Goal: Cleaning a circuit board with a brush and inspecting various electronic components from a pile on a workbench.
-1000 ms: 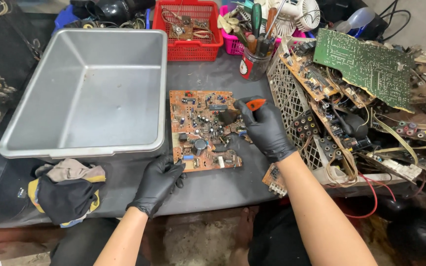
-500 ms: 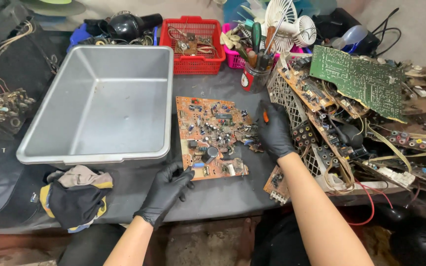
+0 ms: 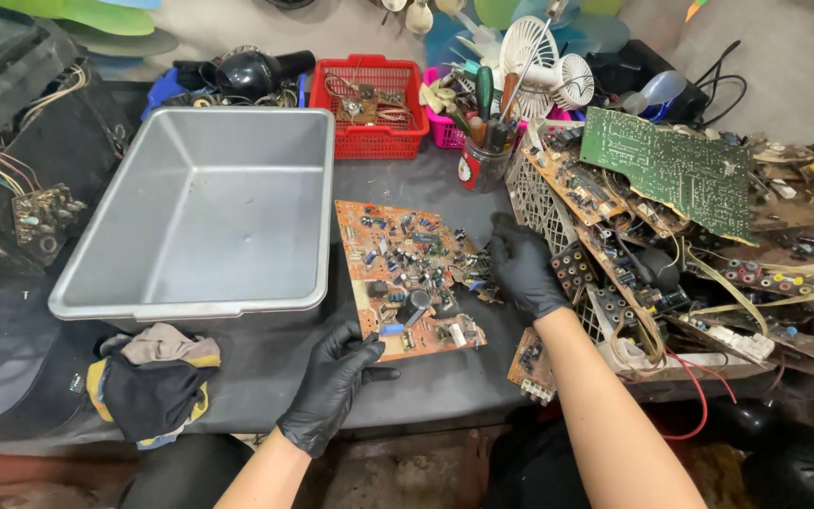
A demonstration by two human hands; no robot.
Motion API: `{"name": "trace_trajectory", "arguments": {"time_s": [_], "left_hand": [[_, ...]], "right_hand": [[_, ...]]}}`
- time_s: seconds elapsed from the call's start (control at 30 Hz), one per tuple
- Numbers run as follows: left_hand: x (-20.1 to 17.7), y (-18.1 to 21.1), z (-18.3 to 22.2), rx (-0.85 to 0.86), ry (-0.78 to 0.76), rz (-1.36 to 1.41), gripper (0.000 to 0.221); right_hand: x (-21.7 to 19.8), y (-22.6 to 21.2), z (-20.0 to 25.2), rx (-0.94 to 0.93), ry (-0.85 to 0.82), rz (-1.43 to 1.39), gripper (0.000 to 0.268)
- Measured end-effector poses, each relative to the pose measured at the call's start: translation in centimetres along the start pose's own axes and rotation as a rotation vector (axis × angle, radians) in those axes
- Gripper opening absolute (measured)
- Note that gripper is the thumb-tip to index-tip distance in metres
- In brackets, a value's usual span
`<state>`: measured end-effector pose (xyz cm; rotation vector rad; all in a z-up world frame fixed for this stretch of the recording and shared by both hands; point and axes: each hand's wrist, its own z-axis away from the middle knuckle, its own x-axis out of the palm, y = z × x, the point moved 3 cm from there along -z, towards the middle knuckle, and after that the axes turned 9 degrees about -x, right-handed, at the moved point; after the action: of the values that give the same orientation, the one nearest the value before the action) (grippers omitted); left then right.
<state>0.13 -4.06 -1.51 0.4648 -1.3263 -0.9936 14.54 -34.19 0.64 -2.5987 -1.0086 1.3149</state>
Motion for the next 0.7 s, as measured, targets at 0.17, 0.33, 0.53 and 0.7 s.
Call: {"name": "trace_trajectory", "arguments": {"time_s": [0.17, 0.33, 0.53, 0.7], "left_hand": [[0.7, 1.0, 1.0, 0.004, -0.001, 0.058, 0.014], [2.2, 2.7, 1.9, 0.001, 0.019, 0.043, 0.011], [4.0, 4.3, 2.8, 0.019, 0.022, 0.075, 0.019], [6.3, 6.2, 5.0, -0.081, 0.056, 0.063, 0.016]], "right_hand": [[-2.5, -4.6, -1.1, -0.001, 0.002, -0.171, 0.028], [-5.0, -9.1, -1.5, -0.043, 0.057, -0.341, 0.030], [-6.2, -10.7, -1.6, -0.053, 0.122, -0.424, 0.025], [-6.5, -10.7, -2.0, 0.088, 0.023, -0.353, 0.043]]}}
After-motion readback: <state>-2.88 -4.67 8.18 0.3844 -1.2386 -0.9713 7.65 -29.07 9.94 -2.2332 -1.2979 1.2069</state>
